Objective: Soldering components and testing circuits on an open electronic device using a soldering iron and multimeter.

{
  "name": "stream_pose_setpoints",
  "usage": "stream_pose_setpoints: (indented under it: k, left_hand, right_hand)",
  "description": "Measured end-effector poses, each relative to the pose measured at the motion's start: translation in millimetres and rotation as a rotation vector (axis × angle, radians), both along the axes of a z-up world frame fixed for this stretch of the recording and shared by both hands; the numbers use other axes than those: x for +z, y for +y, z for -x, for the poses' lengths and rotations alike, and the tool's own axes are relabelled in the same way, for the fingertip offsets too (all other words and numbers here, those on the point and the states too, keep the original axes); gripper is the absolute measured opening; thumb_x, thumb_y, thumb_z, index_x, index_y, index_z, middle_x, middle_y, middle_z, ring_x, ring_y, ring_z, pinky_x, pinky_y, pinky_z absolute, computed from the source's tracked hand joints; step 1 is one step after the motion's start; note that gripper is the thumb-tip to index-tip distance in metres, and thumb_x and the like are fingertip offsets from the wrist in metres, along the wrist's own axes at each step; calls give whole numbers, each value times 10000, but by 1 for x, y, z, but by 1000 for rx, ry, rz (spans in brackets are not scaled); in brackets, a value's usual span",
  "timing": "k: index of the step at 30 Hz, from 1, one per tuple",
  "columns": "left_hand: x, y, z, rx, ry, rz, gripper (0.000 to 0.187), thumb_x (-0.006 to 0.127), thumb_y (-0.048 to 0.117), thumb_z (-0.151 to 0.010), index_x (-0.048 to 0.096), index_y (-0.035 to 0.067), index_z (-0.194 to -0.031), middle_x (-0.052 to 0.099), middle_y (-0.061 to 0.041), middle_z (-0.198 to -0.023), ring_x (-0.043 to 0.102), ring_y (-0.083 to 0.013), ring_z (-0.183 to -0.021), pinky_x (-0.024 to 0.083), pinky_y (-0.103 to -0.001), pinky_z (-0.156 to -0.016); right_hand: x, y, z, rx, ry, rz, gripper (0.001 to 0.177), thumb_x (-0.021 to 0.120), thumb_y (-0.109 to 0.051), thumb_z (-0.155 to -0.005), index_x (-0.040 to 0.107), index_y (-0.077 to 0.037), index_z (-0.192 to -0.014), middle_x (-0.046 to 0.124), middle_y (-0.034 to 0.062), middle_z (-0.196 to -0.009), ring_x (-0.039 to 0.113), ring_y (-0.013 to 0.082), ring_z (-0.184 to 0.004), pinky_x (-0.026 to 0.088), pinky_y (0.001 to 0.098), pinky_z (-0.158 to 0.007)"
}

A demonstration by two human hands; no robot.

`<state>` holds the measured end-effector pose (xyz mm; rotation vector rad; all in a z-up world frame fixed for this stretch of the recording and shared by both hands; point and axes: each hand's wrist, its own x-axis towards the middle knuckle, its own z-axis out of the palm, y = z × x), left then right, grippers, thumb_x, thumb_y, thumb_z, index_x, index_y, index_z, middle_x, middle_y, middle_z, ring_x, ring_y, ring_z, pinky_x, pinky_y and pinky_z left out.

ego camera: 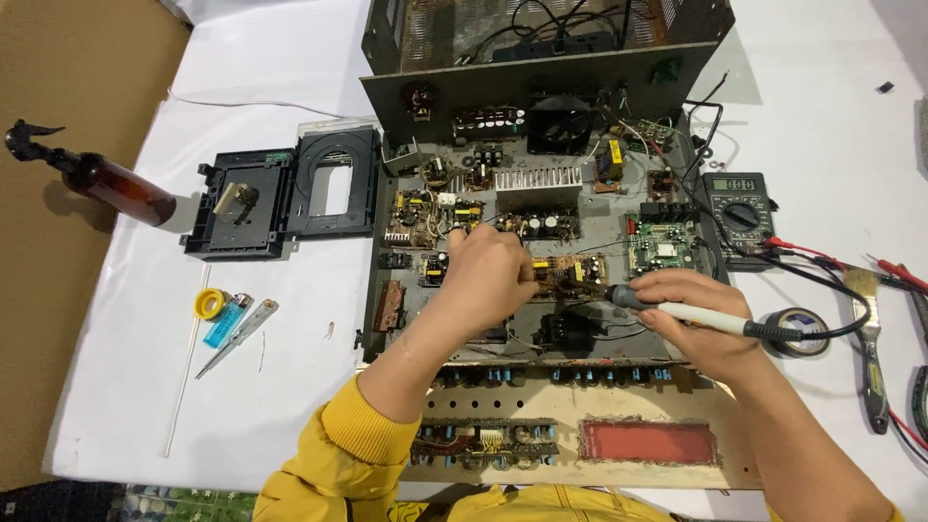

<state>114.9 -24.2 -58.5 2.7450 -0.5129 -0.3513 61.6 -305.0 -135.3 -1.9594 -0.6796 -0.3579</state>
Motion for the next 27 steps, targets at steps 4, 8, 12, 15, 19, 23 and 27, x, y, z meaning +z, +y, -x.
stream_pose_setpoints:
  k: [4, 8, 12, 15, 19, 23, 27]
  left_hand:
    - [-4, -4, -2, 5, -30, -43, 211, 828, 334, -888, 782, 188, -743, 706, 44, -819, 550, -227, -994, 335, -420, -949]
    - [-5, -5, -2, 15, -10, -50, 226, 817, 290, -896, 761, 192, -700, 687, 48, -766, 556, -223, -982, 345, -418, -969]
    - [-7, -5, -3, 3, -6, -62, 244, 834, 324, -887, 754, 180, -707, 686, 42, -772, 556, -229, -981, 346, -420, -963]
    - [-7, -5, -3, -3, 5, -60, 245, 834, 317, -886, 744, 175, -708, 673, 38, -779, 546, -231, -988, 339, -420, -959]
    - [2, -4, 2, -1, 36, -35, 275, 800, 262, -915, 705, 176, -672, 653, 31, -769, 523, -219, -954, 340, -403, -970]
    - [-5, -3, -1, -4, 1, -4, 252, 831, 266, -892, 725, 171, -683, 669, 37, -763, 530, -222, -936, 347, -416, -961]
    - [-12, -3, -3, -18, -13, -51, 287, 812, 266, -897, 694, 175, -651, 646, 42, -748, 525, -222, -941, 328, -404, -921]
  right_hand:
    - [1, 0, 1, 40, 65, 13, 218, 721, -61, -881, 757, -26, -1094, 750, 155, -1189, 735, 287, -1133, 610, 417, -1005]
    - [4, 2, 2, 62, 53, 10, 233, 709, -73, -891, 745, -13, -1113, 744, 176, -1191, 735, 298, -1142, 614, 421, -999]
    - [11, 3, 4, 77, 64, 75, 240, 675, -113, -926, 746, -36, -1142, 743, 146, -1215, 720, 300, -1167, 604, 441, -1009]
    - [14, 3, 5, 101, 94, 117, 268, 648, -151, -947, 741, -53, -1178, 733, 128, -1263, 698, 300, -1216, 578, 456, -1044]
    - [17, 2, 7, 113, 168, 160, 288, 644, -166, -950, 739, -104, -1215, 727, 99, -1310, 672, 294, -1279, 543, 483, -1079]
    - [24, 5, 9, 129, 154, 154, 297, 656, -138, -939, 736, -92, -1221, 727, 105, -1310, 677, 292, -1274, 547, 460, -1083]
    - [23, 3, 9, 141, 182, 175, 304, 647, -139, -945, 732, -119, -1235, 710, 99, -1339, 668, 291, -1284, 544, 463, -1084]
